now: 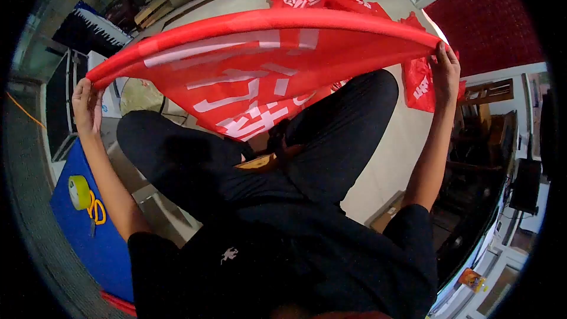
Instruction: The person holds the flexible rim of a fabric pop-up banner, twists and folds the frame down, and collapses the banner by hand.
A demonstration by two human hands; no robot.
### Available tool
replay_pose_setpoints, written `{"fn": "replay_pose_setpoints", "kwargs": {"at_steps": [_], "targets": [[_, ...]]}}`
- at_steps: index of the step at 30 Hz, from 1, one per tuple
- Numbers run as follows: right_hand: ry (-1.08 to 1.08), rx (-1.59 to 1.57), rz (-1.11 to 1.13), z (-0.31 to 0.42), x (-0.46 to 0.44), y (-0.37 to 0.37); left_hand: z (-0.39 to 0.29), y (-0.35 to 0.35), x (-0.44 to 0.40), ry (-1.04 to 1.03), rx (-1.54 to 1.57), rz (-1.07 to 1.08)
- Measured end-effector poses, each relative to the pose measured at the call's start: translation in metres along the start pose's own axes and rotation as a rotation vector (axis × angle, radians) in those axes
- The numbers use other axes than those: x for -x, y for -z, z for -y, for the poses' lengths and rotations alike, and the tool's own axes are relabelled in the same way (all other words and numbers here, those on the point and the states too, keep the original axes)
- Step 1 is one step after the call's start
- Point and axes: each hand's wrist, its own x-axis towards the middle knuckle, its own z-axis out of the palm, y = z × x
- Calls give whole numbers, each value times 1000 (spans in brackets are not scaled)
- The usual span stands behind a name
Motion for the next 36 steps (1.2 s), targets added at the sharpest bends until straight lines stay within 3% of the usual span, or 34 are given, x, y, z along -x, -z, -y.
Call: {"fn": "replay_pose_setpoints", "kwargs": {"at_steps": [6, 9, 14, 15, 18, 23, 25, 26, 27, 29, 31, 33, 34, 36], "targets": [[-2, 64, -87, 10, 9, -8, -15, -32, 4, -79, 42, 34], [34, 89, -9, 8, 8, 9, -15, -26, -1, -67, -59, -24], [3, -32, 3, -7, -27, 47, -34, -58, 2, -187, 52, -67], [14, -74, -20, -8, -29, 45, -35, -47, -2, -194, 141, 35], [34, -95, -36, -5, -35, 40, -41, -50, 1, -291, 258, -26], [22, -167, -9, -11, -53, 62, -49, 19, -23, -195, 411, 82], [0, -184, 2, -6, -54, 52, -60, 48, -29, -291, 523, -399], [12, -208, -24, -1, -49, 43, -63, 63, -27, -275, 456, -493], [29, -233, -52, 5, -44, 31, -68, 66, -22, -182, 260, -463], [25, -271, -43, -3, -52, 45, -70, 59, -23, 53, -202, -689], [78, -191, -99, -6, -42, 41, -67, 14, -22, -88, -398, -532], [50, -212, -99, -10, -41, 44, -62, -43, -19, -269, -300, -56], [17, -221, -88, -10, -46, 45, -56, -61, -18, -244, -230, 38], [-42, -270, -37, -12, -52, 55, -52, -103, -7, -201, -203, -28]]}}
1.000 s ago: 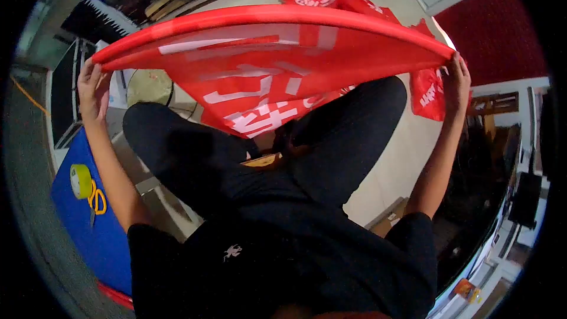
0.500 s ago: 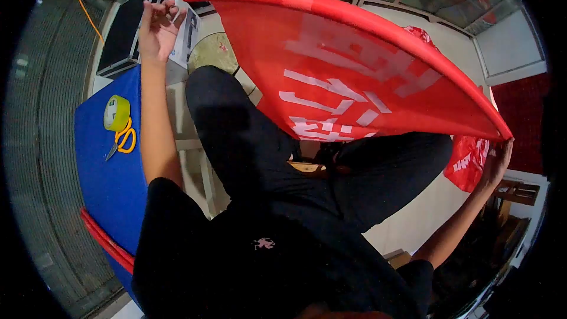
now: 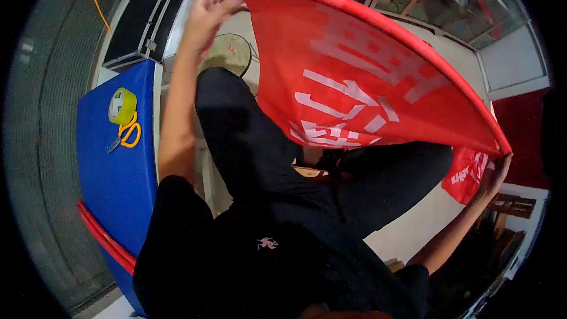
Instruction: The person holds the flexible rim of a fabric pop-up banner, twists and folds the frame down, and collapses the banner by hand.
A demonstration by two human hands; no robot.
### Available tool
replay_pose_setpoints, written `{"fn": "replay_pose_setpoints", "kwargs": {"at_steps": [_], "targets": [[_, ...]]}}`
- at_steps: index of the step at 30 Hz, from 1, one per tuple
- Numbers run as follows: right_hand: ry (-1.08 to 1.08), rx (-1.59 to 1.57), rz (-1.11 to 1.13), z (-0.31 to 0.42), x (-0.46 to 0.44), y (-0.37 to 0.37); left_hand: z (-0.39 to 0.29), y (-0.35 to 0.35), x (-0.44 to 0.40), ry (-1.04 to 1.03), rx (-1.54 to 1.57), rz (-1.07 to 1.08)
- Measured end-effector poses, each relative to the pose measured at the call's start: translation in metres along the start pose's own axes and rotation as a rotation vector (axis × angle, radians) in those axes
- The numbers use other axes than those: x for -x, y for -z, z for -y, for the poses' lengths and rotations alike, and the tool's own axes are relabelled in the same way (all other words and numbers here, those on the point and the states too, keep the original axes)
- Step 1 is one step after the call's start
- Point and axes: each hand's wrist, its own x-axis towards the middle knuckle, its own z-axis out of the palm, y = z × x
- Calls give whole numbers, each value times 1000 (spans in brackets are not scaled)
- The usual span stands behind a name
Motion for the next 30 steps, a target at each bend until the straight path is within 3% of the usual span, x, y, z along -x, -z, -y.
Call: {"fn": "replay_pose_setpoints", "kwargs": {"at_steps": [3, 9, 12, 19, 21, 23, 24, 27, 30], "targets": [[6, -64, 122, -8, 6, 13, 12, -15, 6, -79, 324, -118], [83, -53, 46, -15, 27, 12, 11, -26, 15, -247, 397, -126], [39, -38, 14, -13, 32, 9, 13, -22, 15, -222, 451, -135], [-65, -56, -20, -3, 32, 1, 2, -8, 19, -108, 430, -58], [-73, -18, -62, -1, 26, 8, 3, -1, 17, -20, 296, 70], [-102, -20, 77, 1, 18, 22, -4, -4, 20, 7, 235, 93], [8, 105, 132, 3, 31, 10, -3, -1, 20, -24, 157, 107], [64, 257, 145, -1, 1, 59, -4, 5, 17, -40, 68, 122], [63, 329, 169, 18, 36, -7, -8, 8, 18, -26, 139, 62]]}}
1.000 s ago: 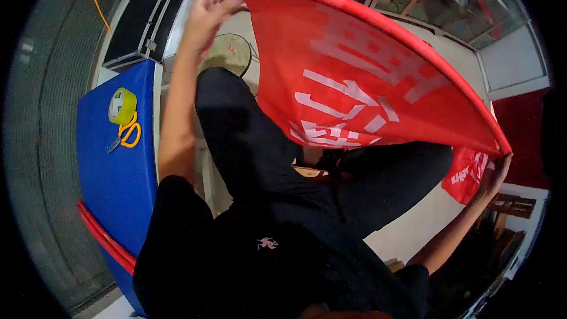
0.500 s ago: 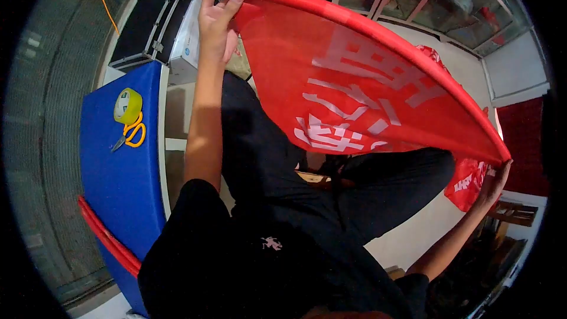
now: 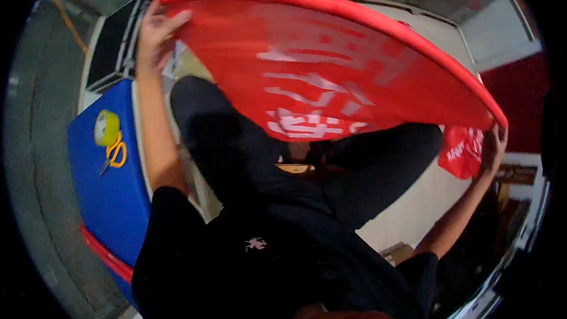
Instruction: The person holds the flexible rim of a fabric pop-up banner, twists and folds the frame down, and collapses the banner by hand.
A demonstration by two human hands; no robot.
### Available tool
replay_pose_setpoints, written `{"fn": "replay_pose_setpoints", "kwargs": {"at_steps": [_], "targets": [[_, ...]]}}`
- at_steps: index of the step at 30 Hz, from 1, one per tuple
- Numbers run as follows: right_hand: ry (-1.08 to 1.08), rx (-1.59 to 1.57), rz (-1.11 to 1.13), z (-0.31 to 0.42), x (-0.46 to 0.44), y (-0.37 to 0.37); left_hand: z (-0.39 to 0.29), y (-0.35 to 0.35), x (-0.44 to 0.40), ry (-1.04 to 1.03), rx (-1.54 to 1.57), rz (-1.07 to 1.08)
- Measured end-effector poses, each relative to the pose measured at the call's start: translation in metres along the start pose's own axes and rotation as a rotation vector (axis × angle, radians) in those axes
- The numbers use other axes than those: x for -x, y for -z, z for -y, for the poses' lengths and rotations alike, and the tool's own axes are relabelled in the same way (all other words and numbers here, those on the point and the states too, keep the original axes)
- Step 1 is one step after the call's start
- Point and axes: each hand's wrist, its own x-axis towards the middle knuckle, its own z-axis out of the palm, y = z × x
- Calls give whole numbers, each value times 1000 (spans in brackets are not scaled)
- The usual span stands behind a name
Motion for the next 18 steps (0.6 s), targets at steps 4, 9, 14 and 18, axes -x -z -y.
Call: {"fn": "replay_pose_setpoints", "kwargs": {"at_steps": [4, 9, 14, 18], "targets": [[70, 98, 30, 4, 0, 15, -1, 3, -6, 60, 103, -92], [90, -18, 218, 40, 7, -18, 11, 54, -29, 48, 208, -232], [67, -109, 213, 50, -1, -37, 10, 72, -40, 100, 102, -143], [112, -105, 159, 50, -12, -35, 7, 66, -38, 78, 38, -78]]}}
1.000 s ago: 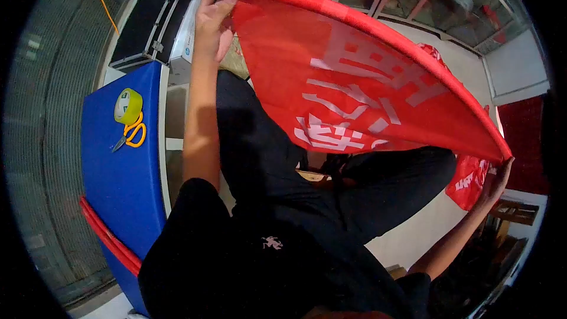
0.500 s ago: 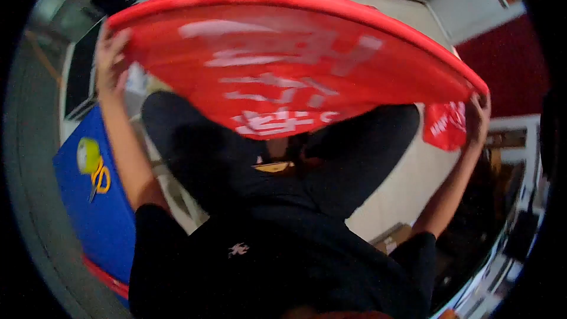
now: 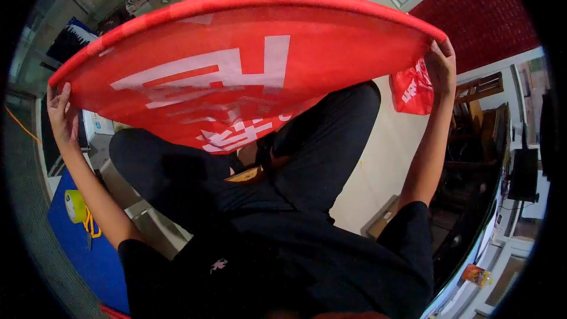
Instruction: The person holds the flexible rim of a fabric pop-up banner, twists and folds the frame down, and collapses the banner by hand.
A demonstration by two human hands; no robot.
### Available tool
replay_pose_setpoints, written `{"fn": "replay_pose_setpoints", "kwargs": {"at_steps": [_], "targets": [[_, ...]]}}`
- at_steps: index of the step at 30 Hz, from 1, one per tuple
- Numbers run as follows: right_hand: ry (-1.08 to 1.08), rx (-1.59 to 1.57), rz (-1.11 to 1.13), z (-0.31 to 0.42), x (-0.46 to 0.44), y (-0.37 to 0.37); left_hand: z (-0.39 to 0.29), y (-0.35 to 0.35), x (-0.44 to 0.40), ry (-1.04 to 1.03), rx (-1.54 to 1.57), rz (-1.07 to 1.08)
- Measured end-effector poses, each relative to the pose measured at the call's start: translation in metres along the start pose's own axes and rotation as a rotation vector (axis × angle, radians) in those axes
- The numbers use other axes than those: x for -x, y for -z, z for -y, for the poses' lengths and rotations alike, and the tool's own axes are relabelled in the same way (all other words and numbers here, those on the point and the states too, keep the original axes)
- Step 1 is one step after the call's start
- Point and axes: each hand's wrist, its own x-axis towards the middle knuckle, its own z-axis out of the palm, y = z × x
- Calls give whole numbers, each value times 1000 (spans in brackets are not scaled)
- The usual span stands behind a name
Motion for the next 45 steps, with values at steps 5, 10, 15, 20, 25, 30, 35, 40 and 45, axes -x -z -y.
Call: {"fn": "replay_pose_setpoints", "kwargs": {"at_steps": [5, 10, 15, 20, 25, 30, 35, 40, 45], "targets": [[12, 14, -36, 5, -2, -20, -7, -19, 22, -23, -128, -34], [2, -4, 79, -1, -8, -13, -5, -7, 28, -35, -128, 61], [-34, 8, 100, 3, 2, -10, -8, -4, 33, -64, -173, 73], [-12, -56, 95, -1, 2, -25, -2, 20, 16, -8, -13, 35], [24, -199, 32, -10, -2, -10, -13, -21, 12, -138, 90, -48], [42, -243, 53, -3, -1, -19, -20, -39, 22, -179, 126, 32], [19, -328, 31, -16, -16, 7, -20, -51, 25, -166, 148, 113], [47, -76, -148, -19, -16, 17, -21, -54, 32, -151, 132, 127], [-12, -73, -117, -31, -16, 39, -15, -56, 33, -182, 110, 92]]}}
